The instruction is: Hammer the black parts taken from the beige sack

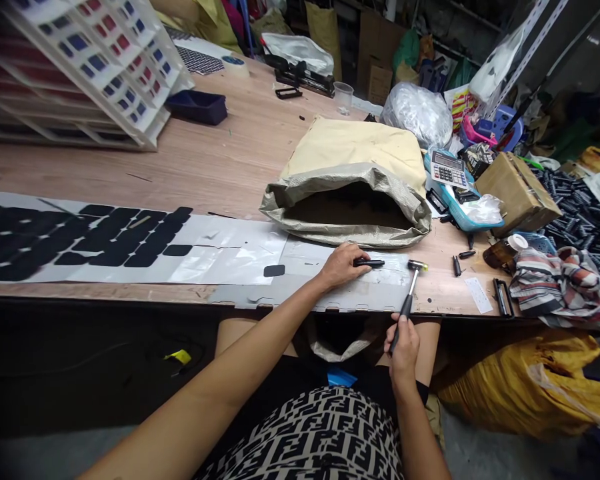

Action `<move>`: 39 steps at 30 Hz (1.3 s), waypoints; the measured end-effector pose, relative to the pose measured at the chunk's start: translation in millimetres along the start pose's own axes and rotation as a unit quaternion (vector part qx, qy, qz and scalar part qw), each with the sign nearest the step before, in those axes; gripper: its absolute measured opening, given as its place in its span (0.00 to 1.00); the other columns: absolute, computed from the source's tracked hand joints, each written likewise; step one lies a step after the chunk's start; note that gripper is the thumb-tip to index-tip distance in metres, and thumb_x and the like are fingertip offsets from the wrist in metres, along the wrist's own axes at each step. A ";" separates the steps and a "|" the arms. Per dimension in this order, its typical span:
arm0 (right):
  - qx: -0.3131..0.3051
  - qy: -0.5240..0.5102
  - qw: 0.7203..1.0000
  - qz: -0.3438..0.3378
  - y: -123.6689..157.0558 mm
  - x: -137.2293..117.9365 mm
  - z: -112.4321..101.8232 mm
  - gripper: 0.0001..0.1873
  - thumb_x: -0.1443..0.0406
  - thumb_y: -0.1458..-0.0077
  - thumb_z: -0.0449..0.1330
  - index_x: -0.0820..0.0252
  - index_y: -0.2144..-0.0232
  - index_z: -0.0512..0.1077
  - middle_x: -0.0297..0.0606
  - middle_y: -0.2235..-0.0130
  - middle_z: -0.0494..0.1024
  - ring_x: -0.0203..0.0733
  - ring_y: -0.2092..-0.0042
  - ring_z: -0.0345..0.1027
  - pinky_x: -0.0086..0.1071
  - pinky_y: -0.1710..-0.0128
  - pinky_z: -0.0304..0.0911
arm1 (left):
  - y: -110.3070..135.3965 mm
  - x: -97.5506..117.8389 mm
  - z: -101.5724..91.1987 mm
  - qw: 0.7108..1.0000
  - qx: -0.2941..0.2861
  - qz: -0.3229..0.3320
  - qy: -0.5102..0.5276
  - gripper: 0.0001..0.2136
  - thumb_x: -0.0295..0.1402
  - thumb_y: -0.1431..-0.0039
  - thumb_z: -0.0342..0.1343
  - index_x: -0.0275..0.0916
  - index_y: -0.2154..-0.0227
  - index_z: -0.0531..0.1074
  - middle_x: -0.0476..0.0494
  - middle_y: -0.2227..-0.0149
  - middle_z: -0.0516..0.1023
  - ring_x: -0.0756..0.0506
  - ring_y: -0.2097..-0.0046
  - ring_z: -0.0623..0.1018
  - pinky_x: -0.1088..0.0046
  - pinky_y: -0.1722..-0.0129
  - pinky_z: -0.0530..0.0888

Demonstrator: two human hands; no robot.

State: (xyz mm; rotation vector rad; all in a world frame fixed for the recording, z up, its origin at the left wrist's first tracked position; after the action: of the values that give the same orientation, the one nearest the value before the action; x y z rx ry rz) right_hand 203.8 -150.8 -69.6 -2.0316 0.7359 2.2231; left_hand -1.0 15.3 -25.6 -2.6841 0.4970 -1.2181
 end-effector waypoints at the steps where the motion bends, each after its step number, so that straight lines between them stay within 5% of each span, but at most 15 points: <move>1: 0.003 -0.032 0.999 0.019 -2.2 1.2 -1.3 0.26 0.43 0.49 0.62 0.60 0.63 0.72 0.24 0.81 0.63 0.29 0.84 0.52 0.24 0.86 0.43 | -0.3 -0.2 0.8 1.000 -0.001 0.001 -0.002 0.08 0.36 0.45 0.64 0.42 0.62 0.80 0.44 0.64 0.77 0.40 0.56 0.72 0.62 0.53 0.69; 9: -0.004 -0.114 0.993 0.044 -7.8 4.9 -0.7 0.25 0.44 0.51 0.64 0.58 0.67 0.69 0.23 0.83 0.63 0.29 0.84 0.55 0.23 0.85 0.46 | 8.3 7.9 -6.5 0.997 -0.045 0.032 0.052 0.10 0.39 0.43 0.64 0.43 0.59 0.81 0.45 0.61 0.77 0.41 0.54 0.71 0.61 0.49 0.67; 17: -0.003 -0.088 0.996 0.023 -10.3 7.4 -0.8 0.27 0.40 0.51 0.62 0.58 0.68 0.67 0.24 0.83 0.64 0.29 0.84 0.54 0.23 0.86 0.45 | 105.3 49.7 -14.5 0.971 -0.164 0.174 0.028 0.08 0.40 0.43 0.66 0.49 0.61 0.82 0.44 0.45 0.73 0.38 0.41 0.67 0.56 0.39 0.62; 24: -0.010 -0.074 0.997 0.010 -12.3 7.8 -0.5 0.27 0.40 0.48 0.59 0.57 0.67 0.66 0.23 0.82 0.64 0.30 0.84 0.54 0.23 0.86 0.45 | 130.1 58.8 -3.4 0.973 -0.111 0.175 -0.106 0.11 0.32 0.50 0.69 0.46 0.62 0.81 0.41 0.39 0.69 0.33 0.37 0.64 0.49 0.38 0.62; 29: 0.001 -0.067 0.998 0.008 -11.7 7.7 -1.5 0.27 0.40 0.49 0.60 0.57 0.67 0.66 0.23 0.83 0.64 0.30 0.84 0.53 0.24 0.86 0.45 | 99.4 54.4 -22.3 0.986 -0.083 0.147 0.001 0.09 0.42 0.45 0.66 0.45 0.64 0.80 0.42 0.49 0.76 0.39 0.45 0.72 0.58 0.43 0.68; 34: 0.017 -0.071 0.997 0.003 -11.0 9.8 -2.2 0.26 0.41 0.48 0.59 0.57 0.67 0.66 0.24 0.83 0.65 0.30 0.84 0.53 0.23 0.86 0.46 | 10.2 26.9 -54.0 0.998 0.014 0.054 -0.012 0.20 0.41 0.38 0.58 0.41 0.45 0.72 0.39 0.48 0.76 0.39 0.47 0.72 0.61 0.45 0.68; 39: 0.014 -0.067 0.998 0.005 -11.3 11.4 -2.0 0.28 0.39 0.50 0.60 0.57 0.68 0.66 0.24 0.83 0.65 0.29 0.85 0.52 0.23 0.87 0.45 | -58.1 -0.3 -24.6 0.991 -0.050 -0.053 -0.113 0.28 0.45 0.38 0.57 0.41 0.37 0.65 0.35 0.43 0.70 0.33 0.43 0.68 0.56 0.44 0.65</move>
State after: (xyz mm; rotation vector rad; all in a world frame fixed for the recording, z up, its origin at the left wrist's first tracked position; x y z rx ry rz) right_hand 207.9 -144.7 -84.0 -1.8496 0.7609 2.3119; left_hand -6.0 69.6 6.2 -2.9190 0.3959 -0.9179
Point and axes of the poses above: each hand's wrist, its own y-axis away from the middle knuckle, its own z-axis out of the palm, x = y × z, the point moved 10 cm from there along -y, towards the middle knuckle
